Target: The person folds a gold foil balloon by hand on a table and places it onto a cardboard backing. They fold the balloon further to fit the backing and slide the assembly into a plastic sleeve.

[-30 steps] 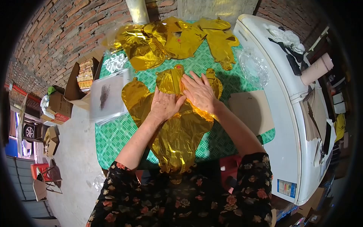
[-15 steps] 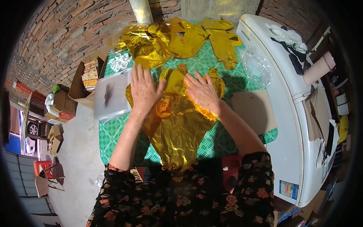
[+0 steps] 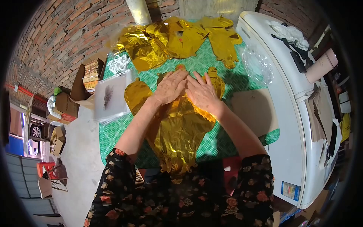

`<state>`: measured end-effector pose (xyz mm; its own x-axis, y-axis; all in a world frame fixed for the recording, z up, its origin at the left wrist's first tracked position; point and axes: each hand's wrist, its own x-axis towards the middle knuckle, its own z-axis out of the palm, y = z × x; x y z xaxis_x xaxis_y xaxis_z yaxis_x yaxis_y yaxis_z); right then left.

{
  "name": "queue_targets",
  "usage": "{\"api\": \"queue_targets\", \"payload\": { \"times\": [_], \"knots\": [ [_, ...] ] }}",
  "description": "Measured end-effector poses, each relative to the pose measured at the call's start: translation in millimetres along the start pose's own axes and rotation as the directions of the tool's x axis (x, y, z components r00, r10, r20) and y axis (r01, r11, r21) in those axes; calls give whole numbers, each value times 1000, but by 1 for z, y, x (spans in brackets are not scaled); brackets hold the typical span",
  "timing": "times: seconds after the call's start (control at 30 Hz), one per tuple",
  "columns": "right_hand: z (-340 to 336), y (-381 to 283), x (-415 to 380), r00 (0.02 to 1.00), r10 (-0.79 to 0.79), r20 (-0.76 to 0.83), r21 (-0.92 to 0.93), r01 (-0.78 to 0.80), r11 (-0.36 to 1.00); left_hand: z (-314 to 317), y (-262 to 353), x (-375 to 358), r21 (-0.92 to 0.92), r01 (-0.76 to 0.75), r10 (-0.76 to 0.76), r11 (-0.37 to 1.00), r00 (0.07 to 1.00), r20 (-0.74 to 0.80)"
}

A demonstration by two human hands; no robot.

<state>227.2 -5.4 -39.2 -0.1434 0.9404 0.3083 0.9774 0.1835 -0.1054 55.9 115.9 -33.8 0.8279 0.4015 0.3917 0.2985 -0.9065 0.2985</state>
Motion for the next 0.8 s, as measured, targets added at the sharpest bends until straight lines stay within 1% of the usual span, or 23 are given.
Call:
{"api": "queue_targets", "payload": {
  "times": [0.07,0.17,0.2,0.27,0.37,0.47,0.6,0.8],
  "knots": [
    [4,1,0,1000,6,-1,-9,-6,1000,3,0,-1,-38,4,-7,999,997,-71],
    [6,3,1,1000,17,15,-20,-16,1000,8,-1,-3,-30,25,-27,999,998,-56],
    [5,2,0,999,19,26,-22,-18,1000,14,-4,-4,26,24,-22,999,998,-62],
    [6,2,0,1000,2,-2,-15,-2,1000,19,-6,-5,138,21,-11,990,997,-73],
    [5,2,0,1000,-5,-3,-32,5,999,18,-2,-8,186,73,-74,980,997,-5],
    [0,-1,0,1000,3,2,-38,-3,999,20,-2,-7,216,70,-68,974,998,-20],
    [-5,-2,-5,1000,-9,-2,-46,8,999,20,-2,-8,273,82,-89,959,996,14],
    [-8,-7,-32,990,-100,-97,-141,86,986,17,3,-4,293,116,-143,949,987,71]
  ]
}}
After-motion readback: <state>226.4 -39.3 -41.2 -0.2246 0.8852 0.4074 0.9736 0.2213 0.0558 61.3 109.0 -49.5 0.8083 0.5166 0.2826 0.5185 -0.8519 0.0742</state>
